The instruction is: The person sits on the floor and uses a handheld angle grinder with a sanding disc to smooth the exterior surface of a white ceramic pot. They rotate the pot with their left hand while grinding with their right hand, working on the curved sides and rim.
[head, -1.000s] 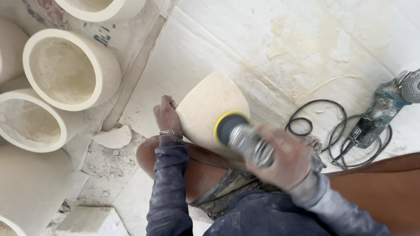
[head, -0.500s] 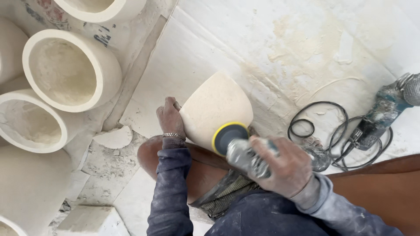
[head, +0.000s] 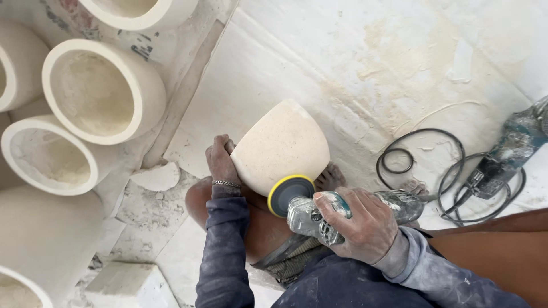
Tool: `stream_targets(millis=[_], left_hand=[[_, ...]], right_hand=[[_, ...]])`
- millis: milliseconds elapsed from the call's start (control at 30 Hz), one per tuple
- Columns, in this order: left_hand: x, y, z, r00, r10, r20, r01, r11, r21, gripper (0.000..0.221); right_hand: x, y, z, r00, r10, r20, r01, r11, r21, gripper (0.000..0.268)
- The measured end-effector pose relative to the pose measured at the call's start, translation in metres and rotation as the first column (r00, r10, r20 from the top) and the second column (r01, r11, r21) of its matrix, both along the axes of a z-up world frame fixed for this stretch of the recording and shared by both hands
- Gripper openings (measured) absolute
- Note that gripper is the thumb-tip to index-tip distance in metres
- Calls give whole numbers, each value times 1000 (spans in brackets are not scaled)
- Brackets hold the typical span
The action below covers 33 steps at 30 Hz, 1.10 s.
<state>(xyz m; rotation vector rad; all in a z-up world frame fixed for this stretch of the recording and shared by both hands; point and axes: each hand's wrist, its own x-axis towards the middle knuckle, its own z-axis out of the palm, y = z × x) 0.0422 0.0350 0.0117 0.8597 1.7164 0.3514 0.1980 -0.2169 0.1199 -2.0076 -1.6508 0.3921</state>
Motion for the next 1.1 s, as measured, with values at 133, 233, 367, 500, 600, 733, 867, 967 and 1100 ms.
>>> stream_targets(millis=[133,233,367,500,600,733,867,967,1100], left_hand=[[-16,-5,-5,994,62,95,-62,998,0,46],[-33,-19,-9,989,53,138,-61,997,51,44],[-28,-30,-23,982,-37,183,8,988,156,48],[-29,-64,-6,945,-325,-27,314,885,344,57],[-25,-75,-10,936,-337,101,253,844,472,41],[-31,-82,-3,893,-440,-93,403,691,600,66],[-23,-93,23,751,-479,-455,659,501,561,50],[-6,-107,32,366,-534,-762,900,-4,435,55],[35,-146,55,9,-322,-947,722,-653,229,52]], right_hand=[[18,-10,-39,981,-185,-59,188,981,44,66],[64,-4,-52,825,-491,-282,358,838,-411,68],[110,-6,-66,556,-696,-454,452,711,-538,75],[115,-14,-22,-138,-553,-822,677,553,-486,44],[128,-33,-20,-236,-403,-884,647,614,-452,62],[131,-69,-33,-398,-262,-879,564,686,-460,60],[119,-68,-14,-403,-279,-872,687,537,-490,76],[120,-66,-4,-441,-292,-849,696,486,-529,61],[119,-72,-17,-445,-238,-863,728,465,-503,68]])
